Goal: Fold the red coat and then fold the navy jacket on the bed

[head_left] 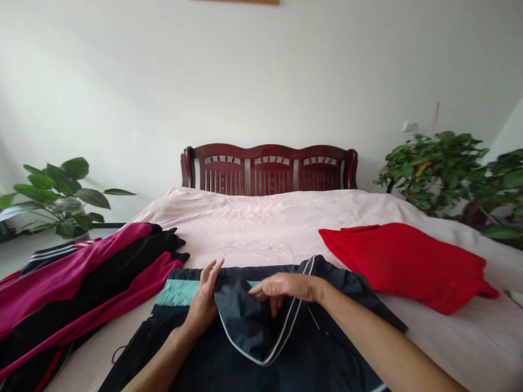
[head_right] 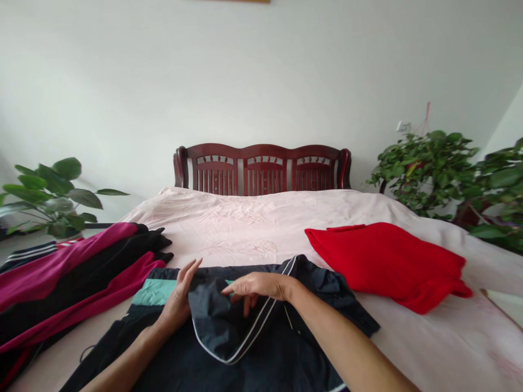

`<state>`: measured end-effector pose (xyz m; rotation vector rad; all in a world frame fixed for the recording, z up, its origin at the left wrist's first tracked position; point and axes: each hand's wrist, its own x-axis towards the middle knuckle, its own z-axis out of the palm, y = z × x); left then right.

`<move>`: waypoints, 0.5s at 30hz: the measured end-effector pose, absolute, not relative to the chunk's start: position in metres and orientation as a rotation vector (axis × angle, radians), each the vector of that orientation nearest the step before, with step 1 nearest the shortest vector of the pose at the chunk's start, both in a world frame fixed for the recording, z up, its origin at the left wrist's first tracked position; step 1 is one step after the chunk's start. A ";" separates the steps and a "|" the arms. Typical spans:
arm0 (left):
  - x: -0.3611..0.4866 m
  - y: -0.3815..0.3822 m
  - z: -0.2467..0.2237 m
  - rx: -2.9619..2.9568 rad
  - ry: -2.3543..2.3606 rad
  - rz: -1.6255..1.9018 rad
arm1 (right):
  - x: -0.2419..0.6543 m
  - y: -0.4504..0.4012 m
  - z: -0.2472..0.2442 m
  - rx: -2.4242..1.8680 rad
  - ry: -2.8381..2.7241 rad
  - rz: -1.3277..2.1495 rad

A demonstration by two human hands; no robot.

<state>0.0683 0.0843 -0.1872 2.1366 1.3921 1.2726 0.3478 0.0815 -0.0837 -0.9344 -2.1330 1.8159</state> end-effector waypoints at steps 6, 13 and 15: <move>0.069 0.068 -0.166 2.288 1.243 1.125 | 0.389 0.087 -0.099 -1.126 -1.947 1.184; 0.038 0.049 -0.113 1.976 1.382 1.416 | 0.463 0.091 -0.108 -1.319 -2.387 0.310; 0.025 0.045 -0.090 1.897 1.409 1.478 | 0.467 0.086 -0.115 -1.381 -2.446 0.260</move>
